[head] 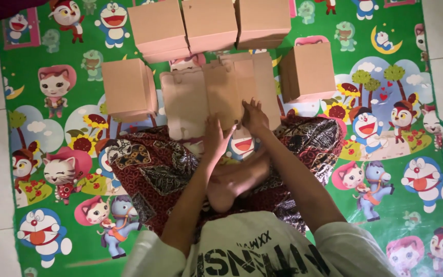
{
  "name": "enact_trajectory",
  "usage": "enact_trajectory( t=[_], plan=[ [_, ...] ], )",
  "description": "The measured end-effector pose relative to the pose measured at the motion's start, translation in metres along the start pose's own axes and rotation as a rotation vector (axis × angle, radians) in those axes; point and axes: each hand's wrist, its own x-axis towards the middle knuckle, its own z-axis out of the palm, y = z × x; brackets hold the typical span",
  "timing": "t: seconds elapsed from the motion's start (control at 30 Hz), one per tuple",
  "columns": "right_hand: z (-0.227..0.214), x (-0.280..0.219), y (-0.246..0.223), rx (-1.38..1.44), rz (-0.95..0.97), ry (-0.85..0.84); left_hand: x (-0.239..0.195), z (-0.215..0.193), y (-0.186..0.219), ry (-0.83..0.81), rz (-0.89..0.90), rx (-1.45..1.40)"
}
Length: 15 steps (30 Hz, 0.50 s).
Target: Manually folding flat cardboard templates into small rectangular boxes while sitting on the floor.
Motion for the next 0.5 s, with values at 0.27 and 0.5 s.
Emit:
enact_trajectory(
  t=[0.27,0.5],
  plan=[
    [0.001,-0.003,0.015,0.050,-0.054,0.043,-0.019,0.000,-0.018,0.251,-0.264,-0.663],
    [-0.022,-0.016,-0.004,0.034,0.008,-0.004,-0.015,0.075,-0.106,0.239,-0.666,-1.302]
  ],
)
